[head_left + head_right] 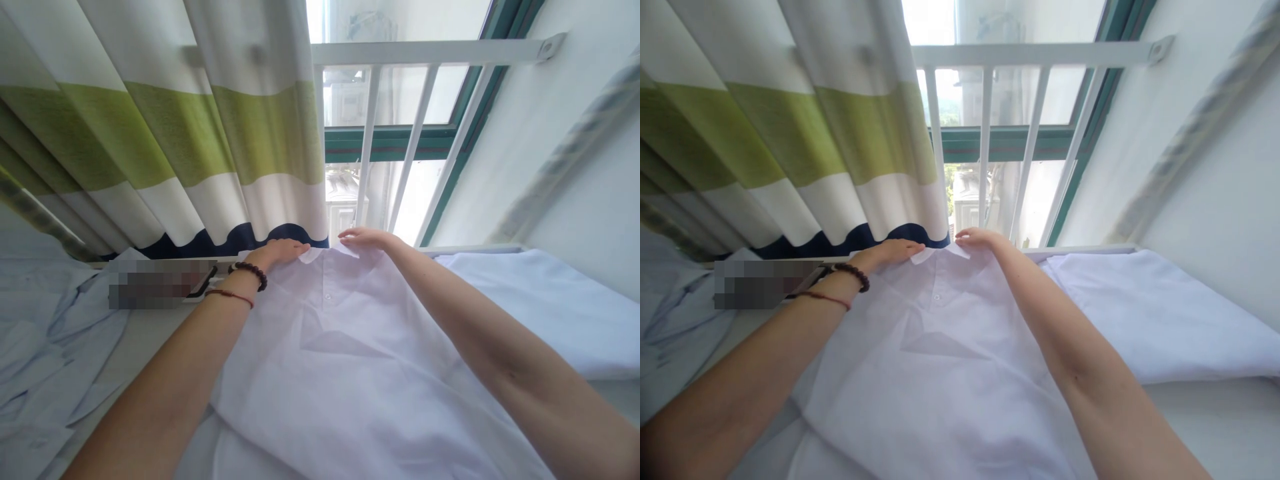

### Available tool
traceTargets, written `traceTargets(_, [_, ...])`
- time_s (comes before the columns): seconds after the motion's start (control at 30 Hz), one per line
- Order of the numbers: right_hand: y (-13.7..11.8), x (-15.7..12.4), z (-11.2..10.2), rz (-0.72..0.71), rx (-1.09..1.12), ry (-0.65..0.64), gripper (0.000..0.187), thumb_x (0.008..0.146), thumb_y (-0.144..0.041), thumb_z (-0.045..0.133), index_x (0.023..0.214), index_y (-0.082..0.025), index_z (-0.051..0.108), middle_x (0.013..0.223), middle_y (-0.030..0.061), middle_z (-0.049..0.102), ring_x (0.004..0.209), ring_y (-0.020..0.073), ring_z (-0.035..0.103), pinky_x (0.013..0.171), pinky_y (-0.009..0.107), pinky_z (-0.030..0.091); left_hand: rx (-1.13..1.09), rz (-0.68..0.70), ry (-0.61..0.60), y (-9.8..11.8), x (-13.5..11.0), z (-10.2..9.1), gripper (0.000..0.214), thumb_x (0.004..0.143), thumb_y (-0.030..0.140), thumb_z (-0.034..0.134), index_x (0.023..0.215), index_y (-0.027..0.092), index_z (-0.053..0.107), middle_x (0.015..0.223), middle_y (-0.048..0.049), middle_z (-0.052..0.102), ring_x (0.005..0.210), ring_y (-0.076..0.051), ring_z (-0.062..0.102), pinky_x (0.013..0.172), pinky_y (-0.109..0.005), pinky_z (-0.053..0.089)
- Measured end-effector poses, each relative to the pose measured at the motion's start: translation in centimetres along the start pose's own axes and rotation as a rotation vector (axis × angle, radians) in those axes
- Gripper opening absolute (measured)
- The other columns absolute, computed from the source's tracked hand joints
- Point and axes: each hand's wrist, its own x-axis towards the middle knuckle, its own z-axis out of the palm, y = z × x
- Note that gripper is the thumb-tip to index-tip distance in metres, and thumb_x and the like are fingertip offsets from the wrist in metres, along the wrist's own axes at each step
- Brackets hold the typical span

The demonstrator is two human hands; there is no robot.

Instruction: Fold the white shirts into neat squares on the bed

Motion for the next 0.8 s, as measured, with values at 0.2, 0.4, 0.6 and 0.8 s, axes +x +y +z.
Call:
traceTargets(0.2, [-0.5, -1.6, -3.2, -0.047, 0.256, 0.003, 0.071, 0.08, -0.026, 0.068, 0.144, -0.023, 0.039, 0.138, 0.0119, 0.052, 0.113, 0.0218, 0.059, 0.094, 0.03, 0.049, -0.176, 0.113, 0.092, 0.6, -0.5, -1.8, 0.069, 0.077, 0.043, 0.065, 0.137, 0.014, 0.047, 0.126, -0.0114, 0.061, 0.107, -0.024, 0.059, 0.088, -0.032, 0.047])
traceTargets(0.4, [0.0, -3.9, -5.8, -0.137, 0.399, -0.006, 0.022, 0.075, -0.034, 0.074, 0.093, -0.02, 0.073, 0.096, 0.008, 0.071, 0.09, 0.0218, 0.065, 0.083, 0.034, 0.053, -0.54, 0.139, 0.142, 1.2, -2.0, -4.2, 0.066, 0.059, 0.037, 0.079, 0.12, 0.02, 0.061, 0.099, -0.0046, 0.071, 0.093, -0.024, 0.065, 0.079, -0.031, 0.05])
traceTargets(0.6, [-0.3, -5.5, -4.7, -0.206, 0.513, 0.085, 0.029, 0.083, -0.046, 0.064, 0.099, -0.022, 0.066, 0.102, 0.0073, 0.069, 0.091, 0.0207, 0.064, 0.078, 0.033, 0.054, -0.677, 0.167, 0.223, 2.4, -4.1, -4.9, 0.048, 0.063, 0.04, 0.078, 0.104, 0.018, 0.067, 0.086, -0.003, 0.07, 0.081, -0.021, 0.065, 0.073, -0.031, 0.05])
traceTargets(0.8, [-0.6, -6.5, -3.4, -0.229, 0.437, 0.213, 0.038, 0.085, -0.057, 0.054, 0.093, -0.02, 0.059, 0.089, 0.0058, 0.067, 0.076, 0.0174, 0.062, 0.061, 0.026, 0.048, -0.774, 0.148, 0.244, 2.8, -5.5, -4.7, 0.041, 0.071, 0.048, 0.07, 0.097, 0.019, 0.063, 0.089, -0.004, 0.069, 0.078, -0.019, 0.065, 0.07, -0.029, 0.05])
